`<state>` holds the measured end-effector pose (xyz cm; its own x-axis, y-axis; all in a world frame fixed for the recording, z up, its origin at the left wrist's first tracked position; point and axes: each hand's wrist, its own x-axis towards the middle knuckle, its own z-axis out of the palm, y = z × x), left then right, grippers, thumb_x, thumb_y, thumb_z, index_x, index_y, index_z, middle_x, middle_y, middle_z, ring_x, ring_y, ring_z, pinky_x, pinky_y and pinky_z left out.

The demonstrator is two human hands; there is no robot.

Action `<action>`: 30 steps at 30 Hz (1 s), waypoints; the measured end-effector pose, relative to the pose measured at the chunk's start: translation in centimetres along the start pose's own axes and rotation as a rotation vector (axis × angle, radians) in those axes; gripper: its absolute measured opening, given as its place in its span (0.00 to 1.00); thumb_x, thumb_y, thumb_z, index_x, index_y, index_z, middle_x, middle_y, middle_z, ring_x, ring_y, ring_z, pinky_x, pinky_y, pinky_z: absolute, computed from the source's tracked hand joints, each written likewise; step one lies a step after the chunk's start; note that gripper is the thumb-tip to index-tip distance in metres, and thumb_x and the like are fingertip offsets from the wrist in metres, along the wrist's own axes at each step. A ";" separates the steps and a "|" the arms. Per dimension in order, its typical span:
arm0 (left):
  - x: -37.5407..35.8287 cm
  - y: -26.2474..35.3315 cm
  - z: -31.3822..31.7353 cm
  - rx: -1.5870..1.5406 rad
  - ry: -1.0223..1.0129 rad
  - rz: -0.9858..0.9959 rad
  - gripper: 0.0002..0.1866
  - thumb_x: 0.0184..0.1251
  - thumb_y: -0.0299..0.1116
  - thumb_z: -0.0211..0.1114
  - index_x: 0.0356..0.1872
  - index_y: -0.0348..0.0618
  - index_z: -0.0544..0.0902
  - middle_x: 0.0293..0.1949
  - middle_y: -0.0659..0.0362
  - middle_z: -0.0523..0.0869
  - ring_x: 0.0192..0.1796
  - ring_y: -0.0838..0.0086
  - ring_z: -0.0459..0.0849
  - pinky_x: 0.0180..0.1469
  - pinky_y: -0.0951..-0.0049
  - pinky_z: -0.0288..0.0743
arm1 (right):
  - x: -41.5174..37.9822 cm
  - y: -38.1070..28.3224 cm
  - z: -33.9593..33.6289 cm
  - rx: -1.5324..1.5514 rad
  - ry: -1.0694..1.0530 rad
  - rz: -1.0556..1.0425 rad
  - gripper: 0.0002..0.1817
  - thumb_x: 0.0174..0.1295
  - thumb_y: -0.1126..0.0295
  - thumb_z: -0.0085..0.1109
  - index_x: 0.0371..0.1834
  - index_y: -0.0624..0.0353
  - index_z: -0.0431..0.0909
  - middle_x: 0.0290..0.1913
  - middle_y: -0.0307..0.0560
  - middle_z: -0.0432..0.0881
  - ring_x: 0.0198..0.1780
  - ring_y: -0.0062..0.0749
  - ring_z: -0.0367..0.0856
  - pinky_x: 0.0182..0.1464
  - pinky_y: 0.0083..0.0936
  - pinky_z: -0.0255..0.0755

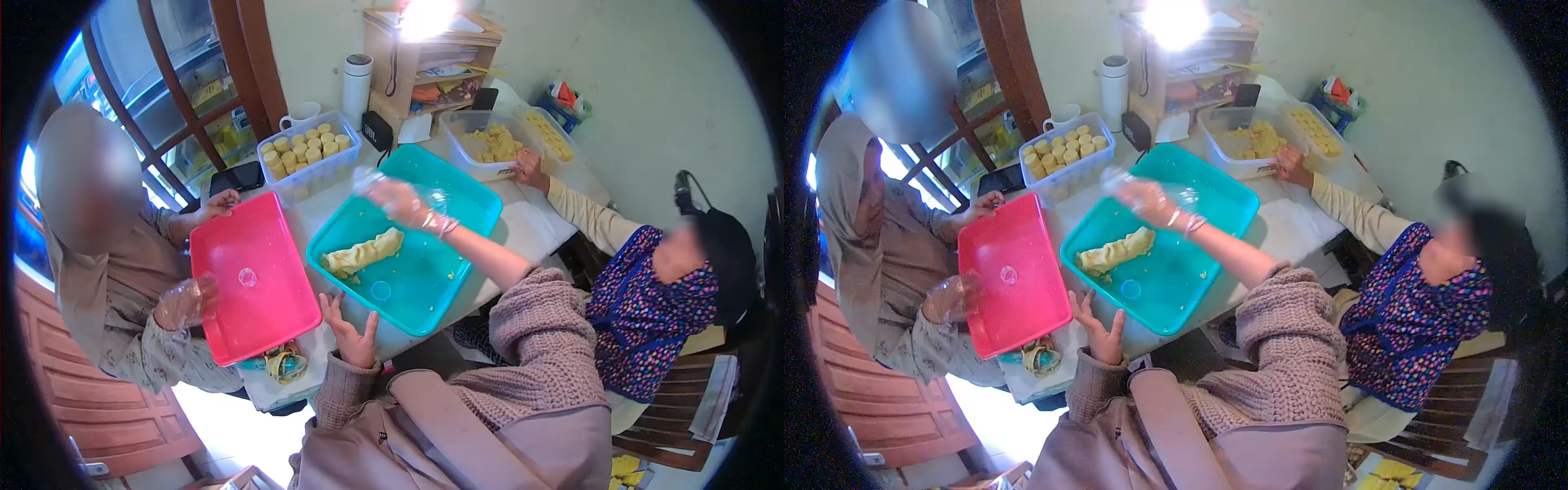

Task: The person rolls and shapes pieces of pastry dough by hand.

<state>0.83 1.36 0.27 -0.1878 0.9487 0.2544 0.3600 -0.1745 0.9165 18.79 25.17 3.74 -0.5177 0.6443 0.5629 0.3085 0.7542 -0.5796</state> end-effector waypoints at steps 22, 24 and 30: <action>0.3 -1.5 -0.5 -0.498 0.003 -0.114 0.48 0.64 0.23 0.59 0.73 0.49 0.32 0.68 0.35 0.62 0.71 0.56 0.59 0.71 0.59 0.49 | -3.6 -6.9 9.5 0.042 -0.338 -0.249 0.40 0.57 0.70 0.54 0.75 0.53 0.48 0.68 0.66 0.61 0.68 0.63 0.61 0.68 0.45 0.59; 0.2 -1.5 -0.6 -0.516 0.011 -0.126 0.48 0.64 0.23 0.59 0.73 0.49 0.31 0.67 0.35 0.62 0.71 0.57 0.60 0.71 0.59 0.49 | -3.4 -6.4 10.8 -0.037 -0.327 -0.221 0.37 0.58 0.70 0.53 0.73 0.56 0.53 0.68 0.64 0.62 0.66 0.59 0.64 0.66 0.44 0.62; 0.4 -1.1 -0.2 -0.556 0.049 -0.157 0.49 0.63 0.23 0.60 0.73 0.51 0.31 0.66 0.35 0.65 0.69 0.59 0.63 0.69 0.60 0.52 | -2.9 -5.8 11.2 -0.164 -0.343 -0.156 0.23 0.60 0.69 0.51 0.61 0.60 0.68 0.62 0.56 0.70 0.59 0.46 0.74 0.58 0.39 0.69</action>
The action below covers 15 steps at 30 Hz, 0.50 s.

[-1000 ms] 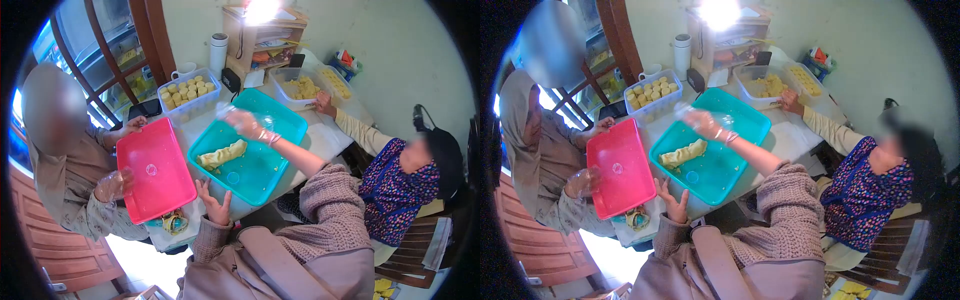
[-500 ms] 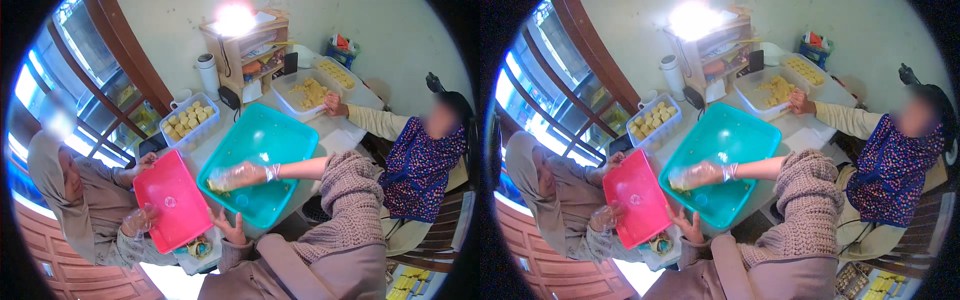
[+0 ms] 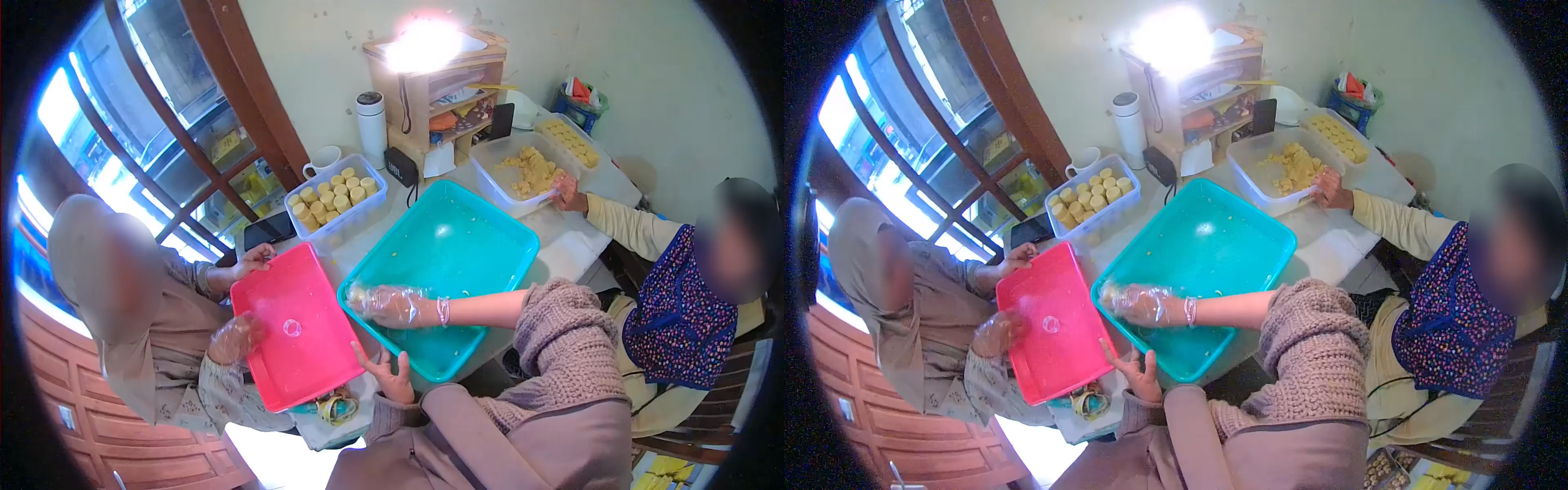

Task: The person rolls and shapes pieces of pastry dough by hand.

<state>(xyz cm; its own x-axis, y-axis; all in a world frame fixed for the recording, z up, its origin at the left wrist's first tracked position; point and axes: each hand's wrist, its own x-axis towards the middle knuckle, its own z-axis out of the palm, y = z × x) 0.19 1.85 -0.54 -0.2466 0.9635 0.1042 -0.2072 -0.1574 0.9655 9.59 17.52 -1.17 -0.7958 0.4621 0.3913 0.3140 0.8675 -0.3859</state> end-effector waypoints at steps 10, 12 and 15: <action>-0.1 -0.3 -0.3 0.073 0.010 0.127 0.48 0.64 0.25 0.60 0.74 0.49 0.33 0.66 0.36 0.63 0.69 0.56 0.63 0.69 0.58 0.54 | -0.3 -0.4 -3.2 -0.079 -0.042 -0.273 0.28 0.66 0.68 0.43 0.71 0.55 0.59 0.72 0.55 0.58 0.73 0.45 0.56 0.75 0.45 0.41; -0.4 -0.5 -0.4 0.101 0.009 0.151 0.46 0.63 0.25 0.60 0.73 0.45 0.36 0.66 0.35 0.62 0.67 0.54 0.65 0.69 0.57 0.51 | -0.3 0.3 -3.1 0.061 -0.143 -0.298 0.28 0.67 0.67 0.42 0.72 0.53 0.56 0.73 0.53 0.57 0.73 0.44 0.56 0.75 0.45 0.42; -0.1 -1.3 -0.7 0.303 0.039 0.252 0.46 0.64 0.23 0.58 0.73 0.47 0.34 0.66 0.40 0.64 0.67 0.56 0.66 0.68 0.58 0.56 | 0.0 2.0 -4.1 0.148 -0.204 -0.302 0.28 0.68 0.68 0.42 0.72 0.52 0.57 0.72 0.52 0.58 0.73 0.43 0.57 0.74 0.42 0.47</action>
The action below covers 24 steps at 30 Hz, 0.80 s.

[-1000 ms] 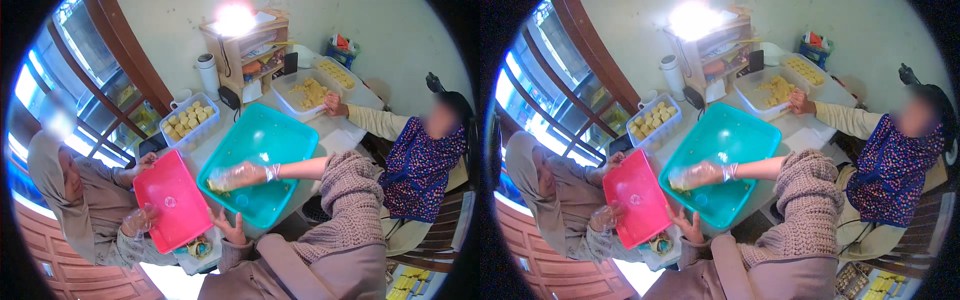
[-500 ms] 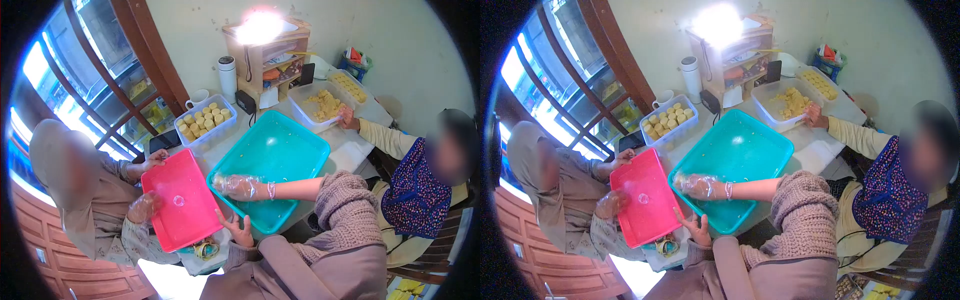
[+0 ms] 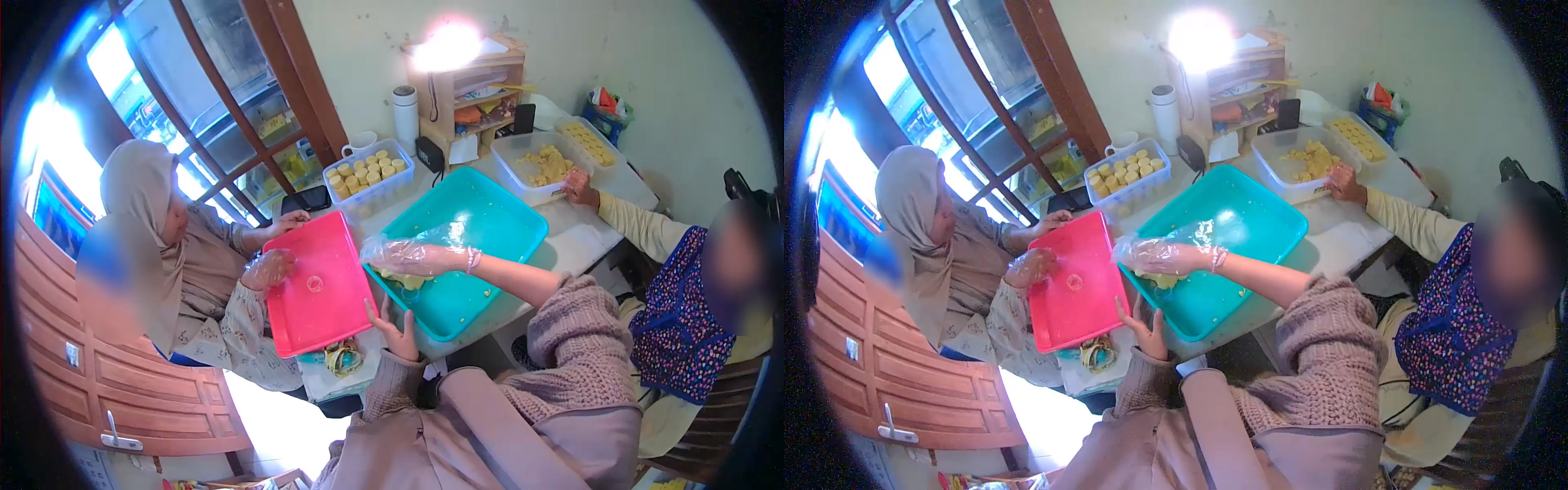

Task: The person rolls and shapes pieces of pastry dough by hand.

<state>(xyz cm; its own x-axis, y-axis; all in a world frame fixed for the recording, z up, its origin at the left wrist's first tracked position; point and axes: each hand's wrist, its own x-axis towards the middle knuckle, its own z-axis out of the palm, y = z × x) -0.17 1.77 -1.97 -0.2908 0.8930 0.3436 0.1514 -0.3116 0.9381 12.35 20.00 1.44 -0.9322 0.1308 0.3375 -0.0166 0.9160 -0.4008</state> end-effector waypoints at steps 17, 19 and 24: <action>-0.7 0.8 -0.2 0.023 -0.049 0.033 0.44 0.63 0.32 0.63 0.72 0.40 0.42 0.65 0.39 0.64 0.67 0.55 0.64 0.67 0.56 0.56 | 1.1 -4.1 -1.9 0.117 0.109 0.375 0.19 0.52 0.75 0.54 0.51 0.62 0.74 0.46 0.56 0.80 0.46 0.49 0.81 0.47 0.38 0.77; -0.6 -0.4 -0.2 0.060 -0.037 0.090 0.44 0.64 0.33 0.63 0.72 0.40 0.43 0.65 0.39 0.64 0.66 0.55 0.65 0.67 0.55 0.56 | 1.1 -4.6 -1.5 -0.072 0.310 0.077 0.17 0.54 0.74 0.55 0.50 0.59 0.76 0.44 0.54 0.82 0.44 0.45 0.82 0.45 0.38 0.77; -1.2 0.5 -0.5 -0.047 -0.001 -0.005 0.38 0.64 0.32 0.62 0.71 0.38 0.50 0.65 0.43 0.65 0.67 0.55 0.64 0.68 0.55 0.55 | 0.5 -3.7 2.9 -0.202 0.194 0.543 0.13 0.56 0.70 0.57 0.45 0.58 0.80 0.38 0.53 0.84 0.40 0.44 0.84 0.46 0.38 0.76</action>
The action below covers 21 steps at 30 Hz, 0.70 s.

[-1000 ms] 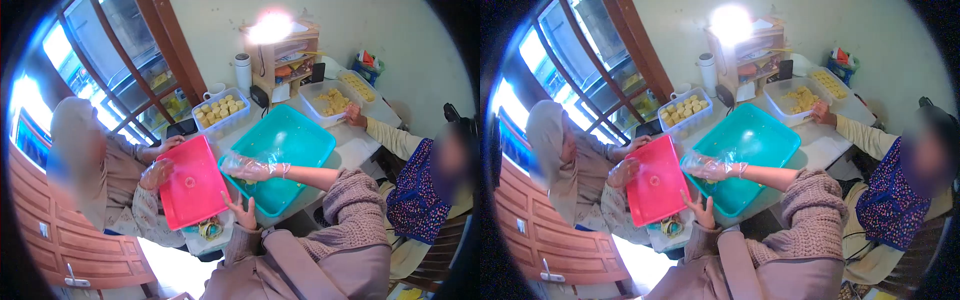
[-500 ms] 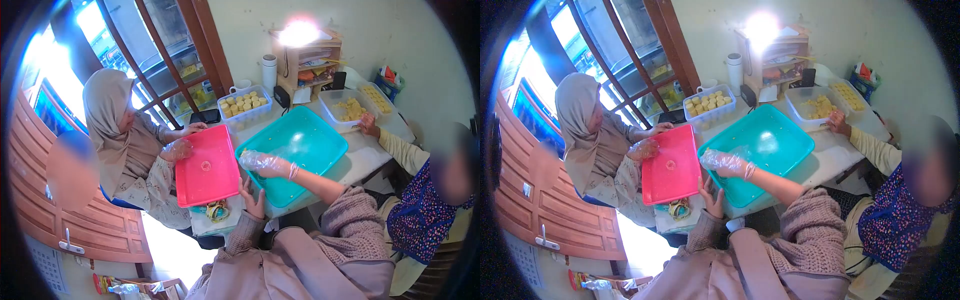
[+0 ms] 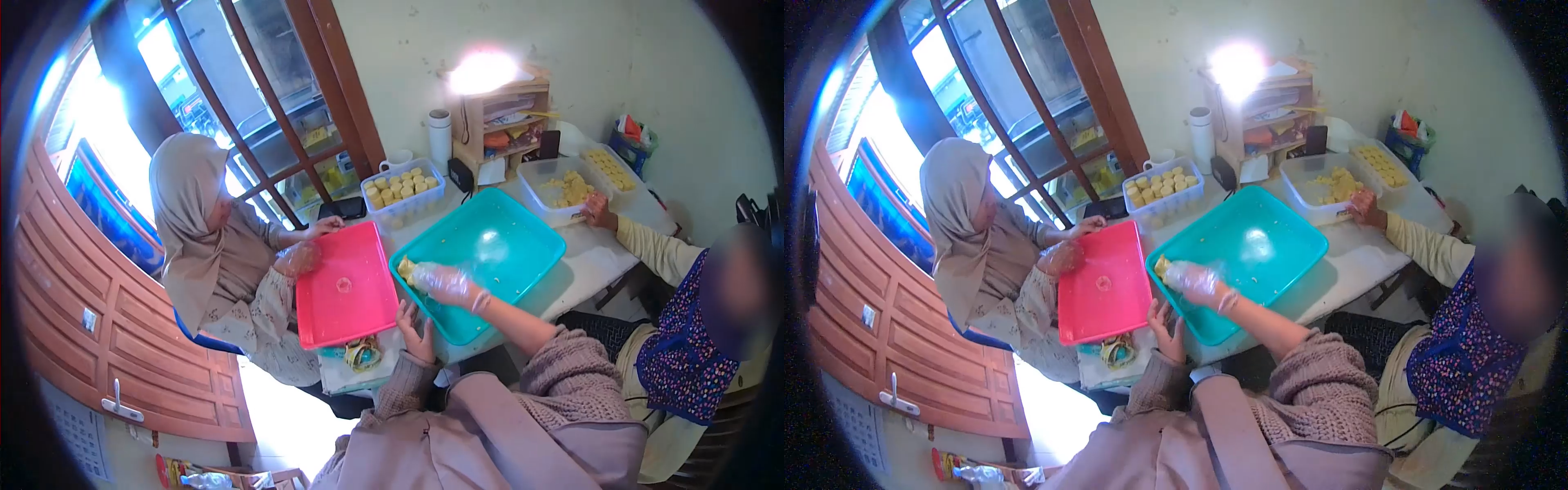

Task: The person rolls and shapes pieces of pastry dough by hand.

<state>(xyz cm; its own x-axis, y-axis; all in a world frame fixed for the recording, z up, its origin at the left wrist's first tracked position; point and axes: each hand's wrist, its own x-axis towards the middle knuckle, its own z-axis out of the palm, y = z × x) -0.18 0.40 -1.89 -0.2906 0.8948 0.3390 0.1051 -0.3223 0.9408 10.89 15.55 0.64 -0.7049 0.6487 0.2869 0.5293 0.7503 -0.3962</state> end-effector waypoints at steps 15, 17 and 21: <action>2.4 8.5 3.5 0.768 -0.188 0.492 0.21 0.60 0.38 0.65 0.56 0.52 0.78 0.64 0.48 0.68 0.64 0.54 0.67 0.60 0.56 0.59 | -1.5 -3.1 -5.0 1.539 0.584 0.582 0.24 0.69 0.65 0.52 0.68 0.54 0.65 0.66 0.38 0.67 0.58 0.26 0.70 0.59 0.24 0.66; 2.9 8.4 3.7 0.769 -0.155 0.458 0.25 0.61 0.39 0.64 0.61 0.51 0.75 0.63 0.49 0.69 0.62 0.56 0.69 0.59 0.57 0.60 | -2.3 -1.4 -3.4 1.464 0.537 0.539 0.25 0.68 0.66 0.53 0.68 0.55 0.64 0.63 0.39 0.69 0.54 0.25 0.72 0.56 0.23 0.68; 4.2 7.6 4.7 0.702 -0.079 0.391 0.31 0.61 0.35 0.64 0.67 0.43 0.68 0.62 0.46 0.69 0.61 0.53 0.70 0.59 0.57 0.63 | -1.1 -1.9 -1.5 1.554 0.828 0.519 0.25 0.67 0.67 0.54 0.67 0.56 0.64 0.53 0.40 0.75 0.47 0.24 0.74 0.51 0.23 0.71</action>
<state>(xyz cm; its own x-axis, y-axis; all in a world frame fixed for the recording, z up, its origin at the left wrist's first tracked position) 3.90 3.19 6.75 -0.0435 0.7851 0.6178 0.7660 -0.3708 0.5252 11.34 13.60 2.36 0.0093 1.0000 0.0019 -0.6116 0.0071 -0.7911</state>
